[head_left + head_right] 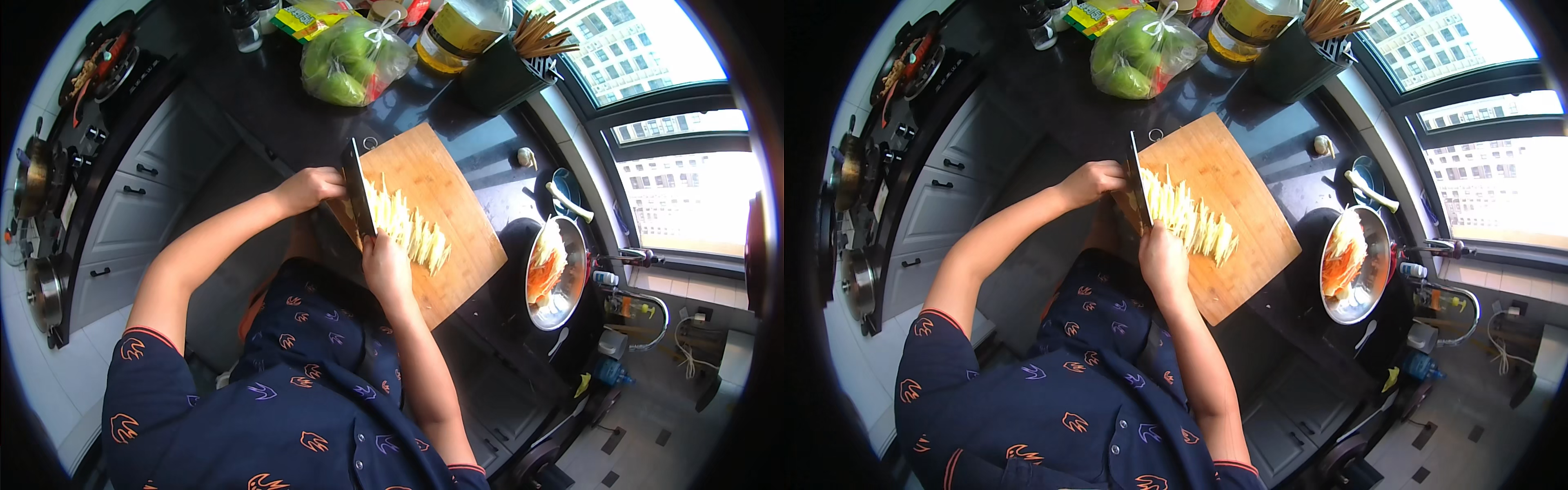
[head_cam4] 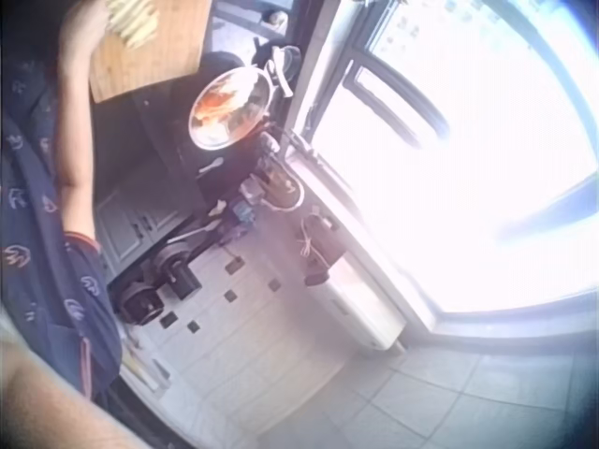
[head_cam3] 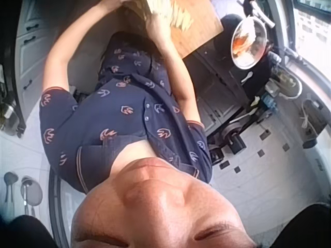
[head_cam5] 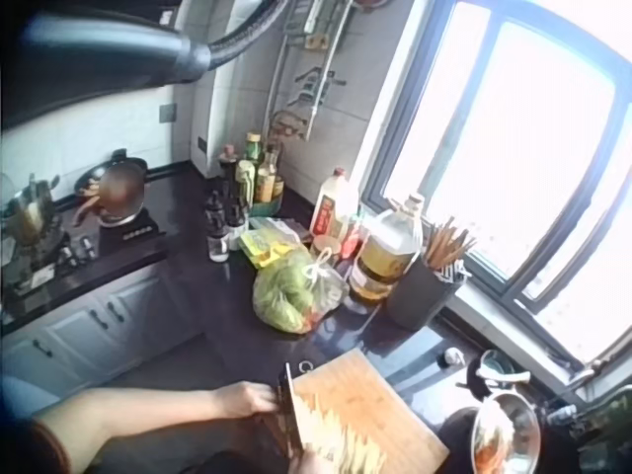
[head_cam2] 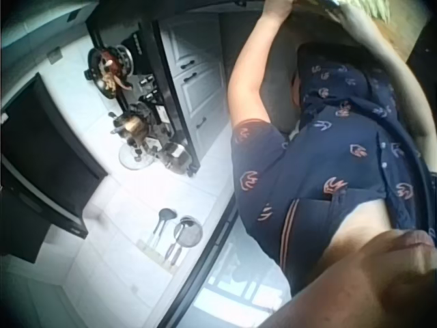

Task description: The person slices a white vegetable into thin strips on a wooden cutting board using a cleaver. After slicing, the person gathers the strips and transfers them into a metal bowl containing other prepared vegetables.

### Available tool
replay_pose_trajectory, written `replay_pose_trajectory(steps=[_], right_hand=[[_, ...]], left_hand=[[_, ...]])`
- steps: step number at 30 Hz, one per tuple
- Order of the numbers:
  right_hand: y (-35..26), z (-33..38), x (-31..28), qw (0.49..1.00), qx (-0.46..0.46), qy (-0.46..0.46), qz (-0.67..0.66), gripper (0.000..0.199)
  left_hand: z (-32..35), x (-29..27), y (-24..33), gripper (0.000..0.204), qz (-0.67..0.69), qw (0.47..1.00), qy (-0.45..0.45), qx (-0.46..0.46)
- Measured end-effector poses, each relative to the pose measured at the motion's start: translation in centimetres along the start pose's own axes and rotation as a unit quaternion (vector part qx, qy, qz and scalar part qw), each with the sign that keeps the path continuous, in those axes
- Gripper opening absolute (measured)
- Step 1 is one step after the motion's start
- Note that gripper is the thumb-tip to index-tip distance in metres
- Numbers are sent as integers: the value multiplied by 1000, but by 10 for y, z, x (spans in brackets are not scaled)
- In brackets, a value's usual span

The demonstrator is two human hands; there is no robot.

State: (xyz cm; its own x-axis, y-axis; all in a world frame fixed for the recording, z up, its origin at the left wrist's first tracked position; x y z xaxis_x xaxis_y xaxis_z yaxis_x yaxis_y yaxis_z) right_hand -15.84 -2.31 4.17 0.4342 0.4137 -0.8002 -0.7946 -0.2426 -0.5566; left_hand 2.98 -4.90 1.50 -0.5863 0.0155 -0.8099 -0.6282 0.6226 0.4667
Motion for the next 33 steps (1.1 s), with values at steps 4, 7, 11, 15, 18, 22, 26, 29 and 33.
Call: replay_pose_trajectory(steps=[4,7,11,15,18,22,26,29,33], right_hand=[[-5,1,-11,1000,12,-9,-28,23],[-14,2,-17,1000,4,-9,-27,24],[-11,2,-8,1000,9,-24,-8,23],[-10,4,1,1000,5,-21,2,21],[-6,4,6,1000,15,-17,11,21],[-9,6,4,1000,9,-10,9,21],[0,13,2,1000,21,-15,-3,22],[15,10,-2,997,36,-31,-62,24],[36,15,-9,988,84,-31,-129,28]], left_hand=[[2,-1,1,19,4,1000,7,-8],[6,4,-2,19,-3,1000,15,-8],[3,3,0,18,2,1000,11,-10],[5,3,0,18,-6,1000,7,-17],[4,4,-1,19,-8,1000,-11,-14],[6,6,-3,20,-1,1000,-2,-20],[3,0,4,21,15,1000,8,-19],[4,0,4,22,7,1000,11,-12],[4,0,8,20,13,999,33,-13]])
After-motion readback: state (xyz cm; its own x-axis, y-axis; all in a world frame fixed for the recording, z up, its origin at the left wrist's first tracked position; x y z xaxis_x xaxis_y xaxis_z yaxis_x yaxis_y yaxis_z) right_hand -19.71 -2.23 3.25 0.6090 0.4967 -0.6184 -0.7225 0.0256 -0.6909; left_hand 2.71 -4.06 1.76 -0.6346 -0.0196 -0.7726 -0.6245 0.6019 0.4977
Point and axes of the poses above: each hand's wrist, its own z-axis away from the middle knuckle, its own x-axis out of the palm, y = z × x, the point moved 7 cm from there along -z, towards the middle knuckle, and after that the axes turned 6 degrees about -y, right-handed, at the moved point
